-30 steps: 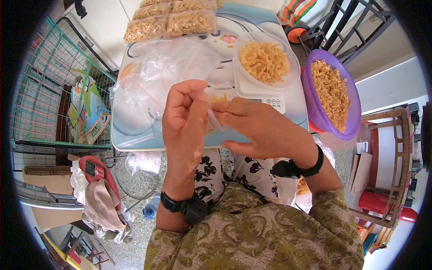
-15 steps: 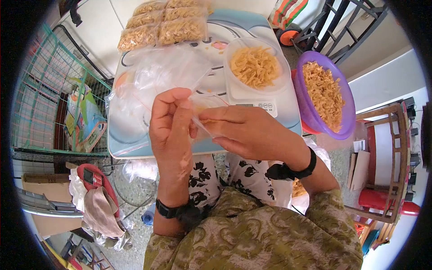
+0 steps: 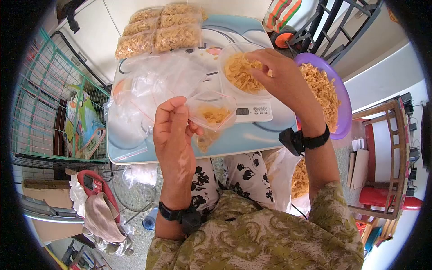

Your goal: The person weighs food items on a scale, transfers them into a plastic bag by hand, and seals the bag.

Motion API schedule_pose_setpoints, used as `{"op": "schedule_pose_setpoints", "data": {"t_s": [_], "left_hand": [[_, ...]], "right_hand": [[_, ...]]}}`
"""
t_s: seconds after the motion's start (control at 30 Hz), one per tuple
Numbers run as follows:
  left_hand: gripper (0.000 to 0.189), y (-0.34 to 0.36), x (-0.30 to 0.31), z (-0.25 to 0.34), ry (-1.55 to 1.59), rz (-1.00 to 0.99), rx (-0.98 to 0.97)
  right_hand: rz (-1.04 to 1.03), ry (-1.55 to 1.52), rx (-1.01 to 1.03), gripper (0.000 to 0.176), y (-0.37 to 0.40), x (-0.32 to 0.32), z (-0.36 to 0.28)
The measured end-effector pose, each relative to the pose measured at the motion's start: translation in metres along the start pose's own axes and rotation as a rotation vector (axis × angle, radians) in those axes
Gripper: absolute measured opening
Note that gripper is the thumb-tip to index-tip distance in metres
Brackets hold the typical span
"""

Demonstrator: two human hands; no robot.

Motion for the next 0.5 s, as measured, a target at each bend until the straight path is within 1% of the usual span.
{"op": "schedule_pose_setpoints", "data": {"t_s": [0.07, 0.1, 0.17, 0.2, 0.27, 0.4, 0.47, 0.5], "left_hand": [[0.017, 0.0, 0.001, 0.0, -0.009, 0.0, -0.001], [0.017, 0.0, 0.001, 0.0, -0.017, -0.002, -0.002], [0.017, -0.001, 0.001, -0.001, -0.022, -0.004, 0.003], [0.018, -0.001, 0.001, -0.001, -0.026, -0.007, 0.006], [0.018, -0.002, 0.002, -0.002, -0.033, -0.004, 0.006], [0.018, -0.003, 0.004, -0.002, -0.036, 0.008, 0.019], [0.018, -0.002, 0.003, -0.001, -0.031, 0.013, 0.022], [0.017, -0.001, 0.003, -0.001, -0.026, 0.017, 0.025]], "right_hand": [[0.011, 0.078, 0.199, 0.032, -0.007, -0.013, 0.011], [0.01, 0.077, 0.198, 0.032, -0.01, -0.018, 0.013], [-0.113, 0.16, 0.156, 0.038, -0.015, -0.03, 0.017], [-0.113, 0.159, 0.155, 0.038, -0.019, -0.032, 0.015], [-0.292, 0.289, 0.04, 0.041, -0.024, -0.038, 0.014], [-0.321, 0.35, 0.038, 0.039, -0.024, -0.047, 0.015], [-0.252, 0.336, 0.047, 0.033, -0.023, -0.049, 0.017], [-0.253, 0.335, 0.048, 0.033, -0.022, -0.051, 0.019]]}}
Point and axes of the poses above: each hand's wrist, its own y-axis away from the middle knuckle, its own x-axis out of the back of the hand, z = x × y, the point moved 2 cm from there along -y, towards the middle knuckle, and after that the axes turned 7 degrees about z, right-handed, at the moved point
